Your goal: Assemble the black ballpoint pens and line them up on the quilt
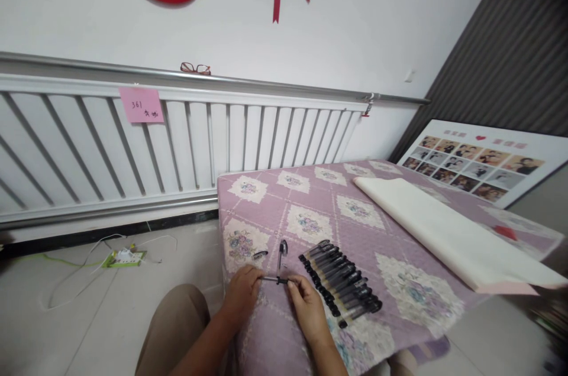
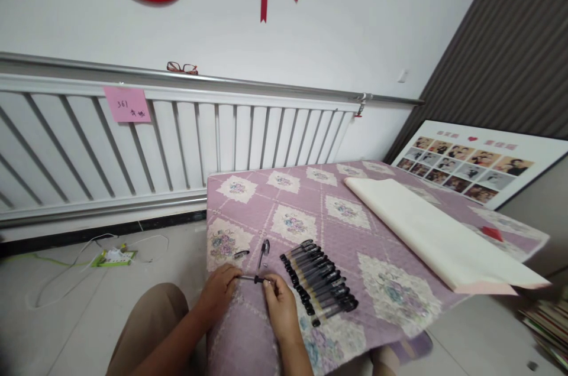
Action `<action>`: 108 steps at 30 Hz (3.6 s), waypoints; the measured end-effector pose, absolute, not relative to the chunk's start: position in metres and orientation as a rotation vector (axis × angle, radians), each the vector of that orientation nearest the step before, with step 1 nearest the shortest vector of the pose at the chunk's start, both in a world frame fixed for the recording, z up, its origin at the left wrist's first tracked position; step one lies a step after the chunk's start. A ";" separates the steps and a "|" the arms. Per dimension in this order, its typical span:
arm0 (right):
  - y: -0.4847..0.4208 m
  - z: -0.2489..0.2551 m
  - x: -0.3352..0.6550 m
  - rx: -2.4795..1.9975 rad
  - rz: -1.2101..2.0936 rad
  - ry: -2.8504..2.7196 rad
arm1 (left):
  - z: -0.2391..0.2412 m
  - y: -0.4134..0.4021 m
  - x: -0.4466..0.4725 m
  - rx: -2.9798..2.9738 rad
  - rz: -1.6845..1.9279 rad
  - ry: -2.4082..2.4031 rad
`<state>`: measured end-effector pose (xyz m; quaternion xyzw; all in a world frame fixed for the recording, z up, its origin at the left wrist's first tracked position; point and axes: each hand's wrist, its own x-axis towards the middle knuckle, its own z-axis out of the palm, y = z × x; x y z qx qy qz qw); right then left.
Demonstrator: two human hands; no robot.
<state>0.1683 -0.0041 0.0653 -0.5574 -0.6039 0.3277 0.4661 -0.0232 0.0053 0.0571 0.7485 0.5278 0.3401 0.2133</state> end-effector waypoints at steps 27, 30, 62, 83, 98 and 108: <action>-0.005 0.065 0.167 -1.424 0.776 -1.492 | 0.059 0.004 -0.023 2.052 0.996 1.458; -0.005 0.066 0.167 -1.386 0.799 -1.447 | 0.058 0.004 -0.024 2.050 0.987 1.471; -0.007 0.072 0.168 -1.418 0.752 -1.477 | 0.069 0.006 -0.012 2.245 0.712 1.394; 0.059 0.096 0.157 -1.677 0.460 -1.717 | 0.058 0.026 -0.005 1.709 1.194 1.408; 0.128 0.088 0.152 -2.040 0.393 -1.870 | 0.062 0.027 -0.007 1.704 1.153 1.413; 0.093 0.100 0.162 -1.754 0.454 -1.507 | 0.062 0.026 -0.005 1.745 1.168 1.398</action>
